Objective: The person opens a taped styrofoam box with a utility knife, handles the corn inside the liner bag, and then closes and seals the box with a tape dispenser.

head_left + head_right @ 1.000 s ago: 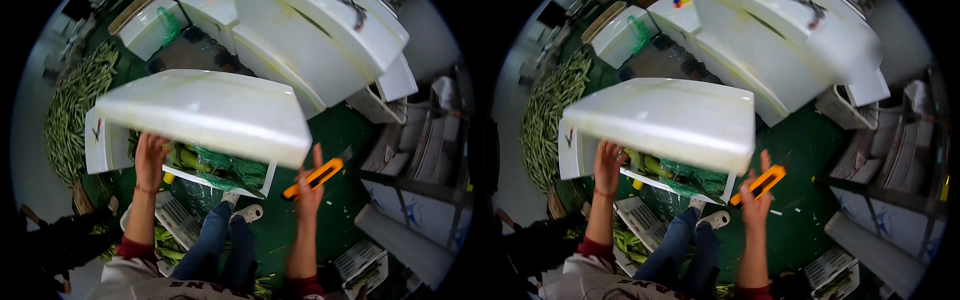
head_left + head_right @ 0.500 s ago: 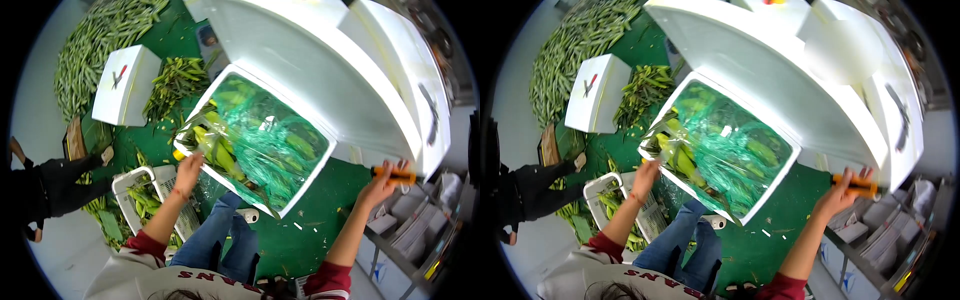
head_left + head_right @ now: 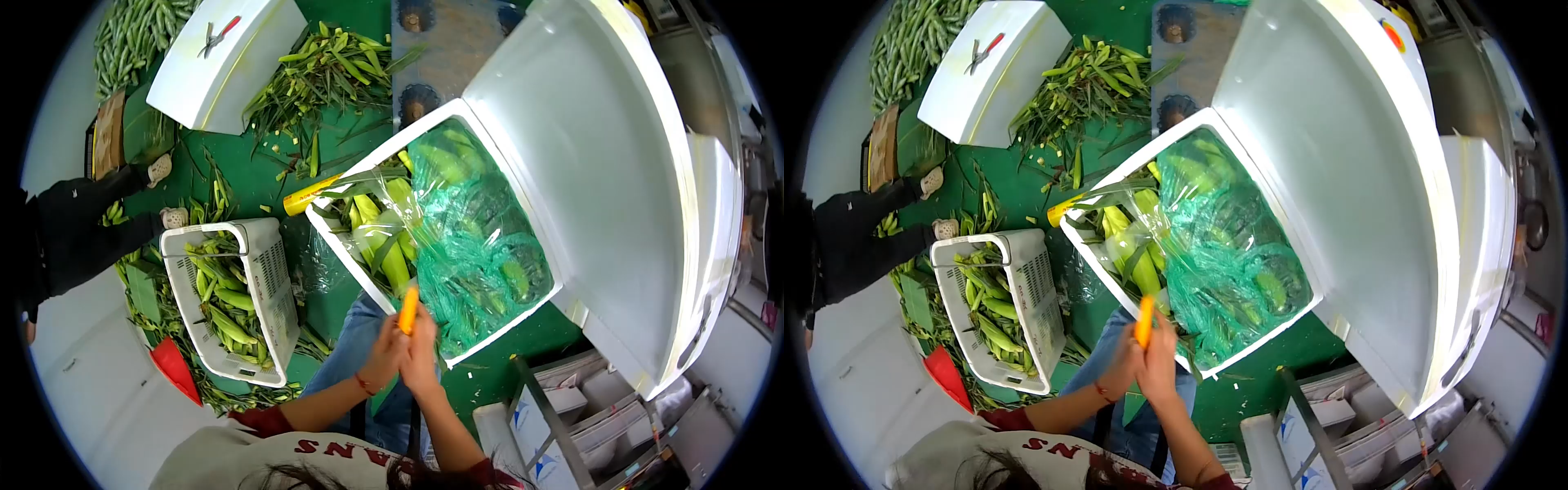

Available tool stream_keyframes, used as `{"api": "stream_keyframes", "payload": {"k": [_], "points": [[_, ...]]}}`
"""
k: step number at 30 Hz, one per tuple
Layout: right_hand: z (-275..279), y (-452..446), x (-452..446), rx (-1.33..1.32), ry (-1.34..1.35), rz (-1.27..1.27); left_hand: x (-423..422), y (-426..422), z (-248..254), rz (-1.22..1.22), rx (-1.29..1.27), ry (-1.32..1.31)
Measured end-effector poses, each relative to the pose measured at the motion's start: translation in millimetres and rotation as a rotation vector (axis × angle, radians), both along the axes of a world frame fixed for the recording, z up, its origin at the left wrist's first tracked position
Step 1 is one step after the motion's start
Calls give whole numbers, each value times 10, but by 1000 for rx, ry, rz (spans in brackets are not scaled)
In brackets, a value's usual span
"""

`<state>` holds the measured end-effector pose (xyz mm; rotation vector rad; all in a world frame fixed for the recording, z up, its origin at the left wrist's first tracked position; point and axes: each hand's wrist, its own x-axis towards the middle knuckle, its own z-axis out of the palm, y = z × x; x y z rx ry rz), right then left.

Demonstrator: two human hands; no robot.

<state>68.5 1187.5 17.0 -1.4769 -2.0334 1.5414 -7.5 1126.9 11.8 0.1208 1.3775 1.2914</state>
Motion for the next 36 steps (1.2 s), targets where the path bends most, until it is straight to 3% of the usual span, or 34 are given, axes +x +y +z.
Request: {"api": "stream_keyframes", "payload": {"k": [2, 3, 6, 8, 11, 17, 21, 26, 29, 33, 34, 36], "points": [[-139, 245, -301, 38, 2, 197, -443, -3, -5, 86, -134, 32], [-358, 384, -379, 51, -10, 141, -647, -12, -64, 120, -195, 54], [-1063, 782, -529, 451, -465, 158, -1179, -140, -164, 334, -368, -48], [-1390, 999, -481, 516, -591, 210, -1330, -319, -251, 394, -450, 14], [-1443, 1250, -337, 483, -513, 311, -1347, -571, -262, 452, -472, -41], [-1426, 1444, -54, 445, -280, 365, -1115, -611, -366, 345, -469, -110], [-1421, 1726, -12, -85, -145, 270, -1031, -395, -300, 275, -389, -116], [-1087, 1976, 105, -406, -235, 343, -982, -520, -341, 263, -379, -109], [-560, 1940, 95, -825, -172, 52, -928, -650, -394, 259, -509, -47], [-478, 1986, 255, -697, -253, 81, -758, -763, -540, 233, -497, -10], [-556, 1846, 220, -518, -274, 136, -703, -735, -560, 228, -489, -9], [-748, 1709, 63, -545, -348, 429, -631, -667, -577, 211, -483, 1]]}}
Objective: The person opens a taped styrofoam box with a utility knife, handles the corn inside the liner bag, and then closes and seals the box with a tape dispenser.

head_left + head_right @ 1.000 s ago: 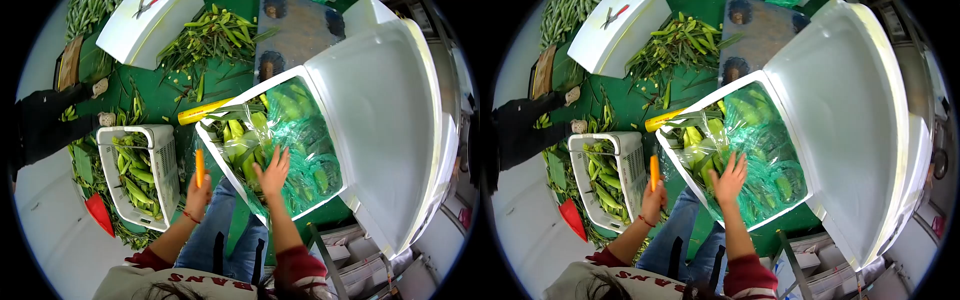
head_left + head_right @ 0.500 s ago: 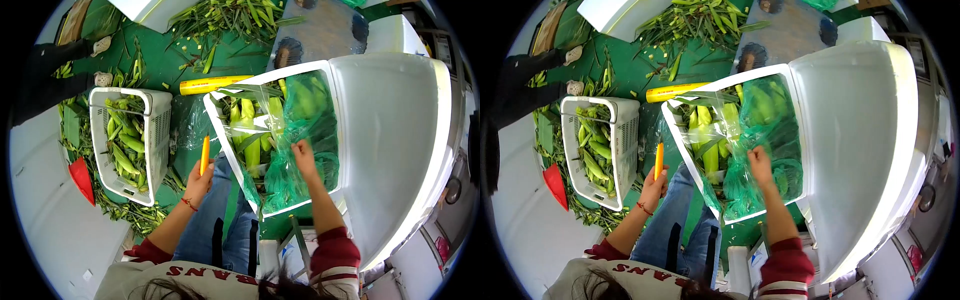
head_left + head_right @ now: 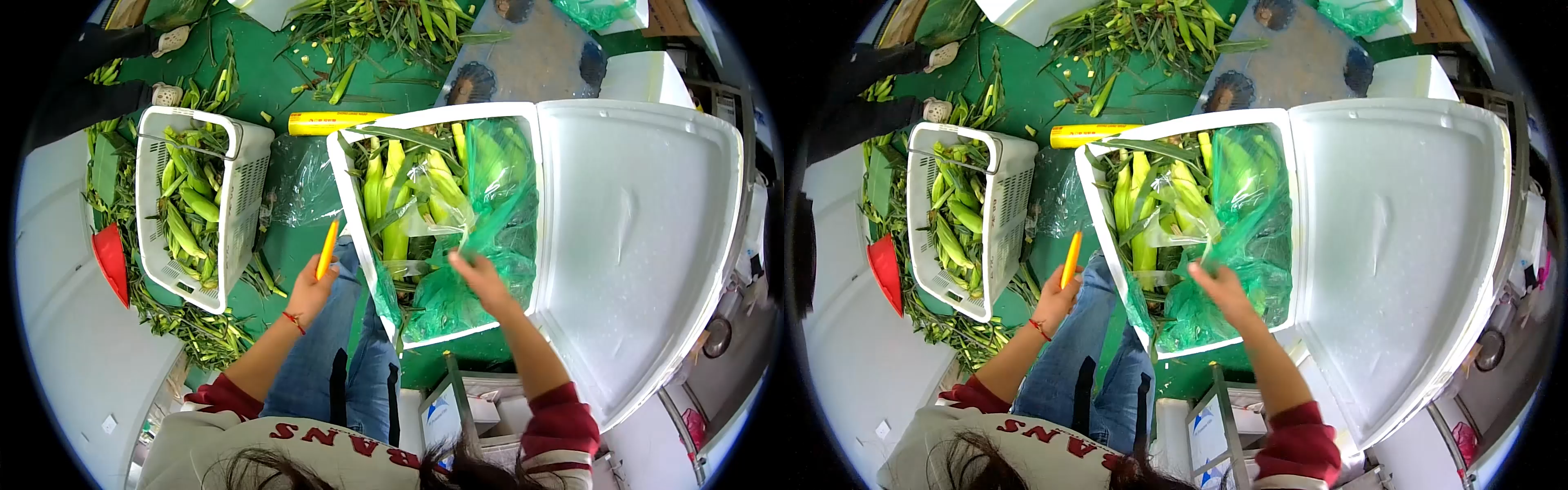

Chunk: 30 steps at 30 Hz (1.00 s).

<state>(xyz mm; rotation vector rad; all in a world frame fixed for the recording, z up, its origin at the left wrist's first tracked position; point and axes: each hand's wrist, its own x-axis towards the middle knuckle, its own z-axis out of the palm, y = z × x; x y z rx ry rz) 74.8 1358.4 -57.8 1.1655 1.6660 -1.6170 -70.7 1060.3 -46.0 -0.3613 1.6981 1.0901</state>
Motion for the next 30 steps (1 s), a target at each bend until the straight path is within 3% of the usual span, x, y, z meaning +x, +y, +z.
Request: {"api": "stream_keyframes", "payload": {"k": [3, 6, 8, 9, 10, 13, 15, 17, 19, 21, 23, 24, 27, 30], "points": [[-115, -109, -354, -129, -306, 300, 29, 125, 55, -69, 53, 89], [-92, -57, -94, -112, -85, 42, 10, 56, 118, -44, 32, 61], [385, -77, 31, -229, -55, -641, -22, -48, 113, -18, -25, 22], [472, 105, 408, -274, 126, -625, -23, -134, 100, -12, -43, 21], [873, 115, 416, -117, -186, -914, -19, -233, 79, -4, -59, 16], [1484, 448, 1993, -186, 72, -1074, 3, -440, 51, -78, -133, 83], [1749, 90, 2363, 17, 46, -1094, 124, -519, -31, -182, -129, 225], [1770, -298, 2460, -106, -12, -1354, 165, -428, 30, -315, -150, 291], [1693, -436, 2404, -10, -164, -1347, 334, -276, -66, -378, -72, 442], [1416, -490, 2387, 359, -390, -500, 447, 77, -6, -430, 16, 490], [1244, -604, 1913, 839, -99, 397, 627, 353, -10, -323, 111, 411], [1128, -617, 1655, 773, -29, 490, 740, 444, -3, -276, 156, 364], [619, -640, 649, 905, 373, 751, 1043, 529, 3, 72, 226, 66], [-345, -688, 278, 1049, 421, 824, 1270, 359, 42, 97, 115, 19]]}}
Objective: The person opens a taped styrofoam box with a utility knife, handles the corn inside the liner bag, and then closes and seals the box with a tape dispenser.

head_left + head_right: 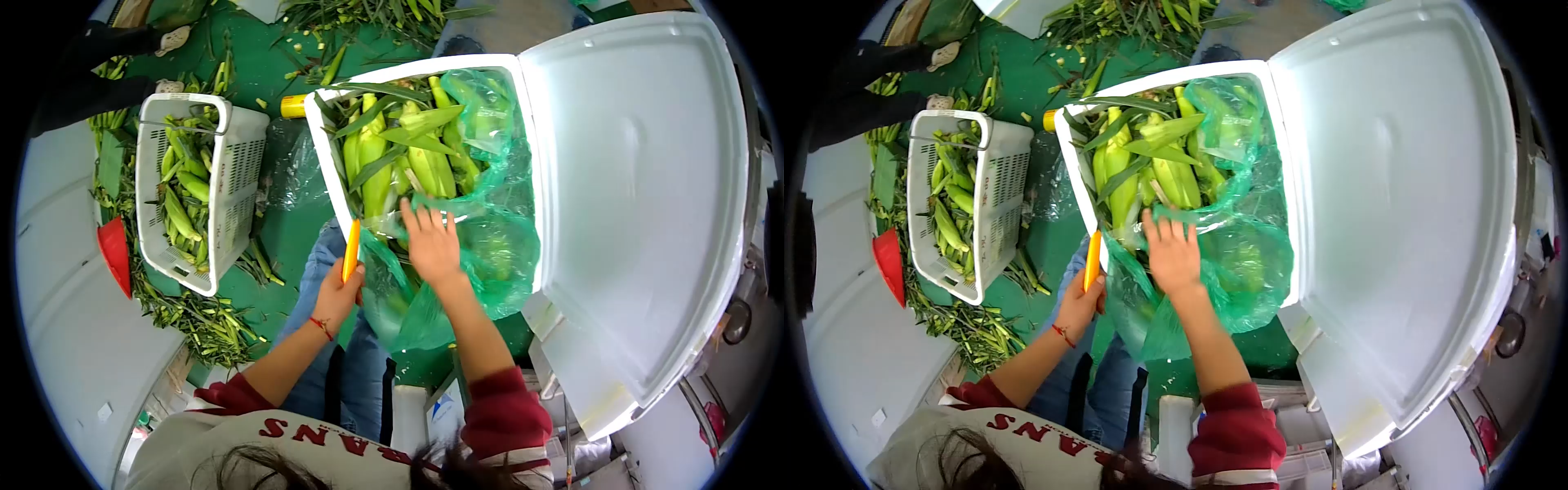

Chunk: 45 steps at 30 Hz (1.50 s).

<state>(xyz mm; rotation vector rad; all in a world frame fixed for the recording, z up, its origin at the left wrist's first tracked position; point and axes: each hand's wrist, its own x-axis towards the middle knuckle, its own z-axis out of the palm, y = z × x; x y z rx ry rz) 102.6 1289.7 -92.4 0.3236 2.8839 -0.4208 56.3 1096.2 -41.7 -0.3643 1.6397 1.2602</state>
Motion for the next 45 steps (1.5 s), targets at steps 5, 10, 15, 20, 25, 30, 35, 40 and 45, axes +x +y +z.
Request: {"api": "stream_keyframes", "payload": {"k": [5, 10, 15, 20, 25, 30, 35, 40, 45], "points": [[-225, 32, 13, -112, -242, -20, 278, -367, -18, 6, -101, -24], [-246, 56, 107, -113, -93, 34, 348, -40, -158, -134, -148, 231], [26, 261, 297, -296, -32, -64, 1149, -228, -378, -454, -279, 216], [623, 1414, 1949, -478, -39, -608, 1487, -653, 416, -425, -110, -142], [1390, 1833, 1510, -620, 208, -1034, 1154, -714, 428, -525, -180, 121], [1051, 1856, 1813, -845, 502, -1302, 580, -349, 295, -568, -106, 617], [1338, 1710, 1871, -929, 440, -1238, 101, 636, -478, -540, 161, 658], [1320, 1672, 1922, -455, -11, -476, 868, 63, -390, -1035, 111, 291], [765, 1326, 2124, -144, -95, -16, 808, -432, 109, -1011, 3, 358]]}}
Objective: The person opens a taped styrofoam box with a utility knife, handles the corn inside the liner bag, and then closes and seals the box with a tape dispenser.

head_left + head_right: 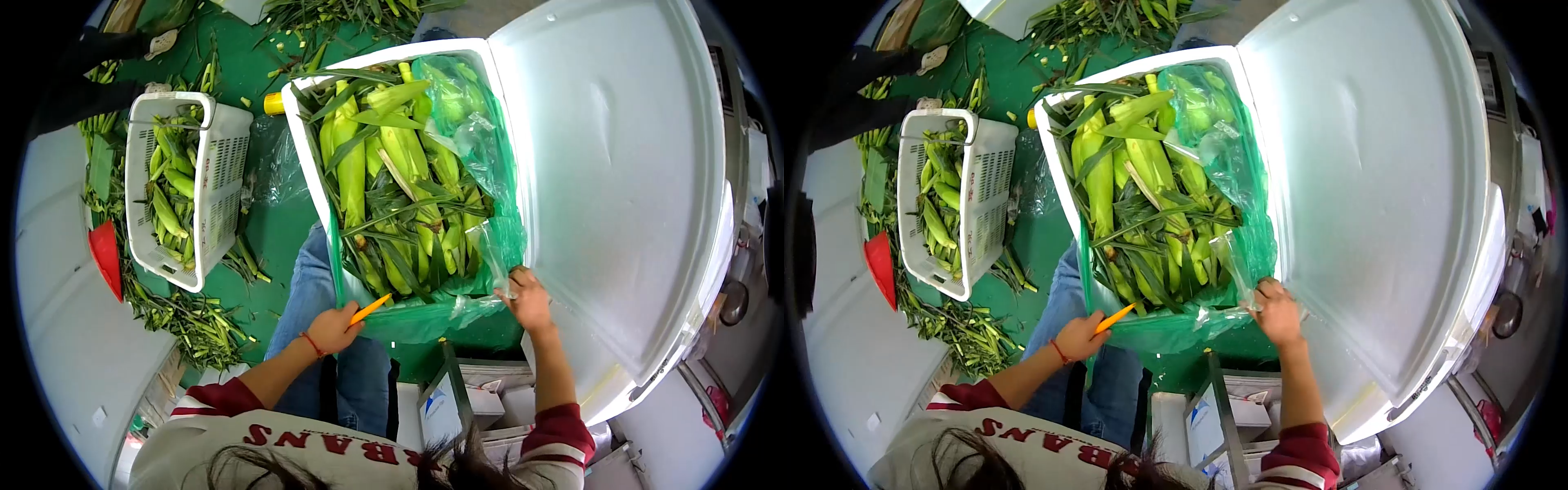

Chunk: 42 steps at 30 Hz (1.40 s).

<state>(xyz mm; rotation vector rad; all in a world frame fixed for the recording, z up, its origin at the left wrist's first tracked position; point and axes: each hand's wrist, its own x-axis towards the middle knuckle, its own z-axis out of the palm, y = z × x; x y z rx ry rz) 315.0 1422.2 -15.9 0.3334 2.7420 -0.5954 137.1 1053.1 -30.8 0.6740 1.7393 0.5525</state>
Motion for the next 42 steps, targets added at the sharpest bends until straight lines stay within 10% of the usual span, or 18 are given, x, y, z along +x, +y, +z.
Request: {"api": "stream_keyframes", "payload": {"k": [9, 19, 28, 30, 34, 39, 42], "points": [[107, -105, 114, 6, 22, 10, 5, -167, 277, 97, 70, 143], [477, 241, 368, 366, -607, -394, 201, -221, 382, -68, 48, -5], [613, 134, -1468, 255, 364, -568, 256, 115, 379, -219, 172, 96], [220, -1, -1927, -297, 110, -531, 163, 186, 417, -225, 176, 132], [-1193, 347, -2197, 165, -371, -128, -89, 271, 489, -289, 138, 152], [-775, 1570, -2979, 102, 535, -524, -277, 231, 440, -272, 137, 156], [-355, 1736, -3160, -89, 228, -592, -286, 285, 434, -222, 225, 119]]}}
